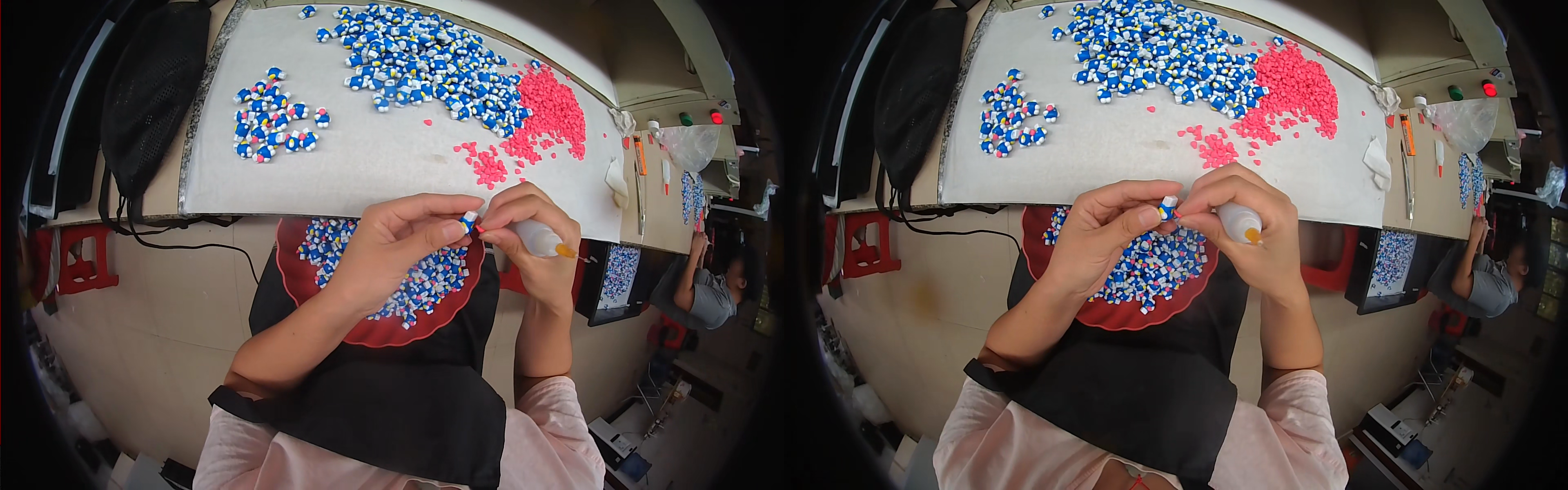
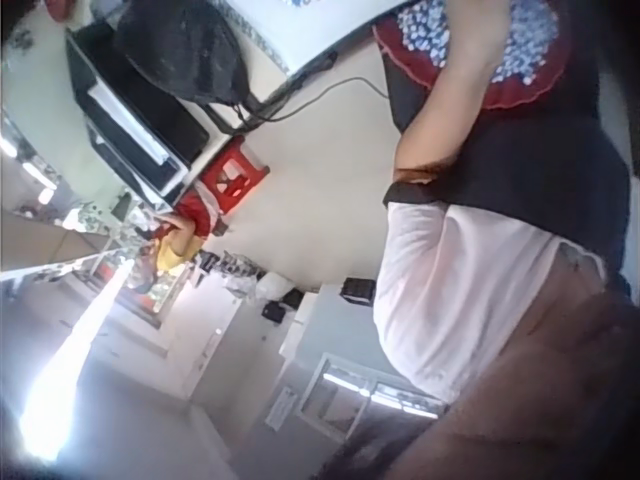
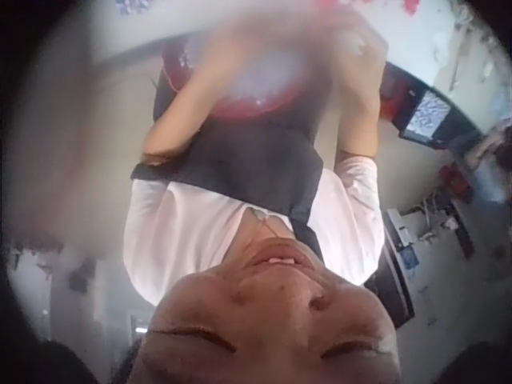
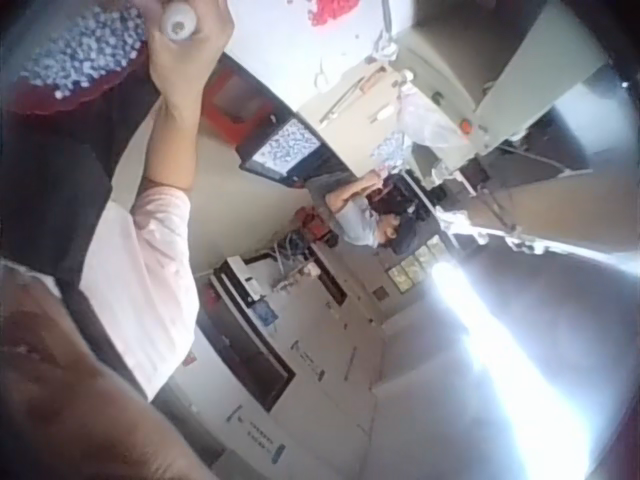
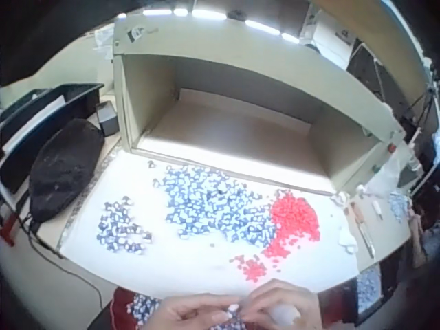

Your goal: The person is using glue and hands to assemble small blue and white plastic toy components.

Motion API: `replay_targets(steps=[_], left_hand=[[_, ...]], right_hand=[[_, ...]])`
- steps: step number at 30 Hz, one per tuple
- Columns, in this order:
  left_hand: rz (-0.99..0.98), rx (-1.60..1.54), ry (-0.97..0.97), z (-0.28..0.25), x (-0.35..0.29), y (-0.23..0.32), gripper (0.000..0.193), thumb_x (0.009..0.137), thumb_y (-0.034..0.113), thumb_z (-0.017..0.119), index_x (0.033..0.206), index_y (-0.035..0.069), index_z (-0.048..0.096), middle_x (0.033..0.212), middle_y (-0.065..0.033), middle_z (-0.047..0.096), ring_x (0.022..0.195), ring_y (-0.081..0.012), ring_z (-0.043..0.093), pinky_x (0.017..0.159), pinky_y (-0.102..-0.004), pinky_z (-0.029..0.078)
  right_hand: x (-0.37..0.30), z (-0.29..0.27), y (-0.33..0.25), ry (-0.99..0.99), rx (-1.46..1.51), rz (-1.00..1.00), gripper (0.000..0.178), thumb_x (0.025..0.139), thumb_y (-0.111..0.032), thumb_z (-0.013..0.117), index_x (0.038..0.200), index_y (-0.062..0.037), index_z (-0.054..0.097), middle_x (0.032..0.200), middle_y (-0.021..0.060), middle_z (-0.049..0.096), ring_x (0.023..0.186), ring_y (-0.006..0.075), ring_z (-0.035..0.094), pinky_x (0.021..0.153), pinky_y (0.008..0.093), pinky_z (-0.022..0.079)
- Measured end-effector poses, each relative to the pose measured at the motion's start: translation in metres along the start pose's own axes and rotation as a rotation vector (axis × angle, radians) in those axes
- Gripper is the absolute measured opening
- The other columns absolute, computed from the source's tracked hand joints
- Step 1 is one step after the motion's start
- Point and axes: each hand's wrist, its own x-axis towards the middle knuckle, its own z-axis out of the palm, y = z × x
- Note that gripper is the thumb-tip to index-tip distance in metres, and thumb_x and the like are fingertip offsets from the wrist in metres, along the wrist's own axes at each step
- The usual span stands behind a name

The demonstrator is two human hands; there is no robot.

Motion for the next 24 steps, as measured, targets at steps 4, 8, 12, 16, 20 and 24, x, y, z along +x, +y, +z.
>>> replay_targets(steps=[4,8,12,16,20,24], left_hand=[[0.047,0.095,-0.013,0.001,0.001,-0.001,0.024,0.081,0.003,0.052,0.103,-0.003,0.055,0.093,-0.0092,0.058,0.085,-0.0119,0.055,0.076,-0.0235,0.044],[0.156,0.260,-0.065,-0.003,0.001,-0.001,0.024,0.079,-0.003,0.051,0.103,-0.004,0.055,0.090,-0.0076,0.057,0.084,-0.0113,0.055,0.074,-0.0218,0.044],[0.111,0.226,-0.044,-0.003,0.001,-0.002,0.022,0.079,-0.003,0.051,0.101,-0.004,0.056,0.091,-0.0090,0.057,0.086,-0.0117,0.055,0.074,-0.0220,0.045],[-0.054,-0.057,-0.003,-0.003,0.001,-0.003,0.024,0.081,0.004,0.051,0.104,-0.003,0.053,0.094,-0.0105,0.057,0.085,-0.0136,0.056,0.075,-0.0240,0.046],[-0.178,-0.393,-0.047,-0.005,0.003,-0.010,0.029,0.083,0.013,0.052,0.109,-0.001,0.050,0.094,-0.0083,0.057,0.082,-0.0136,0.056,0.076,-0.0248,0.045],[-0.198,-0.426,-0.070,-0.002,0.001,-0.015,0.029,0.084,0.015,0.050,0.108,-0.001,0.050,0.094,-0.0075,0.057,0.084,-0.0123,0.056,0.078,-0.0249,0.044]], right_hand=[[0.001,-0.001,-0.001,-0.043,-0.041,-0.018,0.014,0.062,0.001,0.068,0.072,-0.0022,0.059,0.071,0.0053,0.056,0.066,0.0134,0.053,0.057,0.0232,0.041],[0.001,-0.002,-0.003,-0.051,-0.093,0.050,0.015,0.062,0.001,0.068,0.071,-0.0024,0.057,0.070,0.0043,0.055,0.065,0.0132,0.053,0.056,0.0233,0.041],[-0.001,0.001,-0.001,-0.056,-0.085,0.081,0.016,0.061,0.000,0.068,0.072,-0.0025,0.056,0.069,0.0039,0.054,0.063,0.0128,0.052,0.056,0.0226,0.040],[-0.001,0.005,0.001,0.026,-0.039,0.055,0.020,0.060,-0.001,0.070,0.075,-0.0030,0.057,0.076,0.0046,0.053,0.059,0.0113,0.050,0.055,0.0216,0.039],[-0.008,0.012,0.000,0.141,-0.195,-0.131,0.031,0.058,-0.004,0.073,0.086,-0.0036,0.059,0.084,0.0068,0.051,0.059,0.0111,0.050,0.051,0.0222,0.039],[-0.013,0.017,0.010,0.172,-0.437,-0.310,0.029,0.057,-0.004,0.072,0.083,-0.0019,0.060,0.078,0.0080,0.052,0.060,0.0152,0.053,0.048,0.0243,0.041]])
